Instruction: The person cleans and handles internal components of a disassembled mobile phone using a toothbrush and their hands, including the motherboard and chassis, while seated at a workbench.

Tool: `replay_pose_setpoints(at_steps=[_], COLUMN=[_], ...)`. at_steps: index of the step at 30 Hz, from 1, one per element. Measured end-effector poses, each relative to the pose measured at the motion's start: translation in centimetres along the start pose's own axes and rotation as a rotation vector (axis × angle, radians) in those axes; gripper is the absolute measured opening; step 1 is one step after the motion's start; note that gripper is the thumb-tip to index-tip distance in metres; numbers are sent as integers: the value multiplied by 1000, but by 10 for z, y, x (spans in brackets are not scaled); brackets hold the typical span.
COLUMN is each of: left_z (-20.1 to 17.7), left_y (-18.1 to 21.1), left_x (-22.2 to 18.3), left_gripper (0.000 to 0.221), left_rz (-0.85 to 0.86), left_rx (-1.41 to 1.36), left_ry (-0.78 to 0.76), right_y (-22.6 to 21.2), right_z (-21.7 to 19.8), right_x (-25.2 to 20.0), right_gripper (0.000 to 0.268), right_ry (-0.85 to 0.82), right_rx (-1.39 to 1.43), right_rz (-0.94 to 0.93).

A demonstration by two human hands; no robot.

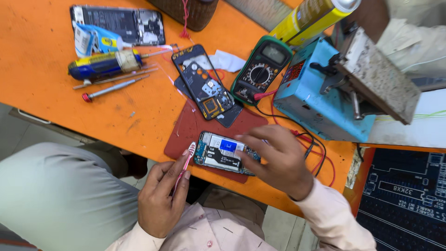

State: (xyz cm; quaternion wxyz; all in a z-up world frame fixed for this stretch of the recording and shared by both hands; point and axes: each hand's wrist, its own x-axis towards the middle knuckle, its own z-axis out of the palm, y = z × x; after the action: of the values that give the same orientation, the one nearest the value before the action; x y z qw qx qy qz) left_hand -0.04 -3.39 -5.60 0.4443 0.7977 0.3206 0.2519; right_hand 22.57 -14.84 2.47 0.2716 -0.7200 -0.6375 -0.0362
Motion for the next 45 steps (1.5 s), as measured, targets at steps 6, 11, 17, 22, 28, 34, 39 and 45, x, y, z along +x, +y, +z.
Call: replay_pose_setpoints(at_steps=[6, 11, 17, 22, 28, 34, 39, 45], left_z=[3, 4, 3, 4, -2, -11, -21, -8], left_y=[1, 6, 15, 19, 17, 9, 12, 4], left_x=[-2, 3, 18, 25, 31, 42, 43, 46], left_gripper=[38, 39, 37, 38, 38, 42, 45, 40], left_rz=[-19, -27, 34, -30, 25, 52, 101, 140], left_rx=[57, 94, 207, 194, 169, 204, 232, 241], left_ry=[-3, -72, -62, -152, -104, -282, -351, -247], right_y=[5, 4, 2, 3, 0, -1, -1, -2], right_z=[37, 44, 47, 51, 51, 52, 52, 52], right_x=[-8, -21, -28, -32, -32, -33, -31, -32], right_gripper=[36, 32, 26, 27, 27, 28, 28, 27], right_ry=[-136, -134, -129, -114, -149, -163, -160, -168], right_rx=[130, 86, -19, -63, -53, -56, -62, -60], right_rz=[-33, -123, -164, -156, -134, -131, -135, -131])
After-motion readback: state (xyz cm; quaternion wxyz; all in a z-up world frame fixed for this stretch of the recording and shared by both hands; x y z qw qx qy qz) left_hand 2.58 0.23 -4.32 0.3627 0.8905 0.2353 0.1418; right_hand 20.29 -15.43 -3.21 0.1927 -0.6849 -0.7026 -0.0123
